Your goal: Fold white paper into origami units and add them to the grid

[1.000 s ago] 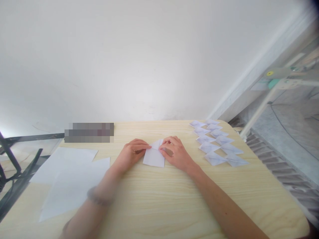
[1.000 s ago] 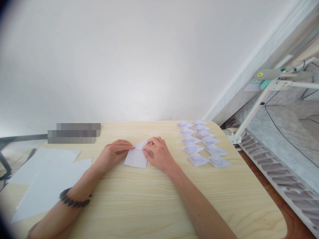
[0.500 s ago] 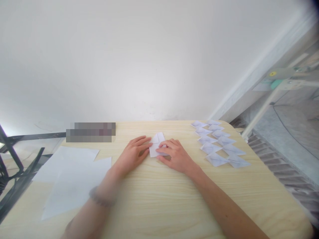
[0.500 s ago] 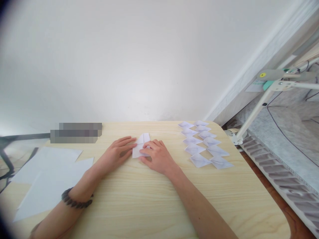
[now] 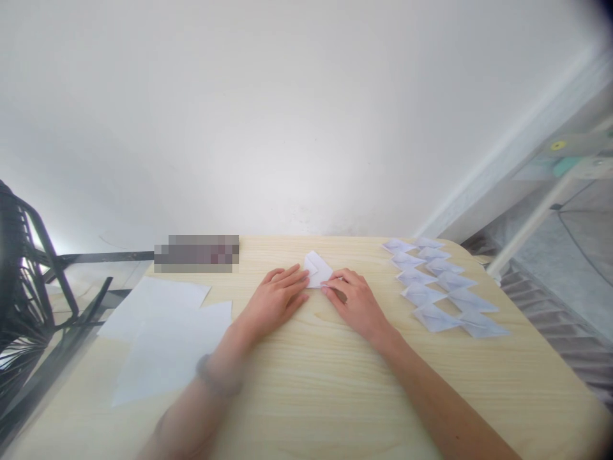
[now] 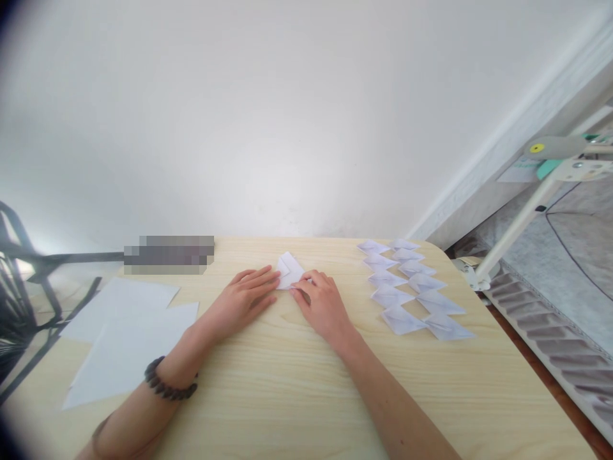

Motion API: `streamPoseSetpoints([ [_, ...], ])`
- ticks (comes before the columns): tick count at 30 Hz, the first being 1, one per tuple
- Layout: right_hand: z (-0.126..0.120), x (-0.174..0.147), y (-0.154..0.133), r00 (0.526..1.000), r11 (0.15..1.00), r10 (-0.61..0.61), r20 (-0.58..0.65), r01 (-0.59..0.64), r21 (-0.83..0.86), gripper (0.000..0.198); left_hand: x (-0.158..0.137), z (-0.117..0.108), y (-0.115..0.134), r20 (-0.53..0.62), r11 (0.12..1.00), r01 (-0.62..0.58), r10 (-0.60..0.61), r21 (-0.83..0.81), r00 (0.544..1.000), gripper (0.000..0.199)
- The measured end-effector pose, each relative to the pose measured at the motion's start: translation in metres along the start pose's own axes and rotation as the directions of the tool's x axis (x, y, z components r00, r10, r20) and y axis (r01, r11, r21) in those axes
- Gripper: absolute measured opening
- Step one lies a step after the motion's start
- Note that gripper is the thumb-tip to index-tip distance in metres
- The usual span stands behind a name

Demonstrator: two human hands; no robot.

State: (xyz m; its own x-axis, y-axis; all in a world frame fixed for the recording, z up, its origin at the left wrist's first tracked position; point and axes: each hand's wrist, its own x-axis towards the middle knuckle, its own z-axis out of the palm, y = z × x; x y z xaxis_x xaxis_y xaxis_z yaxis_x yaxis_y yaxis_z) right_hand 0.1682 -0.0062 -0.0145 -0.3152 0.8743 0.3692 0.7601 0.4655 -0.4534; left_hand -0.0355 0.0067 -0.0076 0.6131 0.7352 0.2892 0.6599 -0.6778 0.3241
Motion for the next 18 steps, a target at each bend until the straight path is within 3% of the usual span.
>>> streamPoseSetpoints([
  [5, 0.0004, -0.0006, 0.0077, 0.998, 0.988, -0.053, 0.017, 0.050, 0.149, 0.018, -0.0008, 0.0004, 0.0024, 0.007, 0.999, 0.036, -0.036, 0.017, 0.999, 0.033],
  [9, -0.0014, 0.0020, 0.0089, 0.999, 0.973, -0.001, 0.040, -0.008, 0.230, 0.018, -0.0006, 0.0001, 0.0032, 0.023, 0.999, 0.033, -0.034, 0.026, 0.999, 0.033],
  [13, -0.0006, 0.0054, 0.0078, 0.994, 0.975, 0.093, 0.050, -0.101, 0.198, 0.021, -0.0006, -0.0020, 0.0046, 0.046, 0.999, 0.010, -0.012, 0.030, 0.999, 0.032],
  [18, 0.0046, 0.0073, 0.0087, 0.981, 0.979, 0.187, -0.042, -0.182, 0.090, 0.019, -0.0009, -0.0038, 0.0073, 0.049, 0.999, -0.009, 0.007, 0.039, 0.999, 0.031],
])
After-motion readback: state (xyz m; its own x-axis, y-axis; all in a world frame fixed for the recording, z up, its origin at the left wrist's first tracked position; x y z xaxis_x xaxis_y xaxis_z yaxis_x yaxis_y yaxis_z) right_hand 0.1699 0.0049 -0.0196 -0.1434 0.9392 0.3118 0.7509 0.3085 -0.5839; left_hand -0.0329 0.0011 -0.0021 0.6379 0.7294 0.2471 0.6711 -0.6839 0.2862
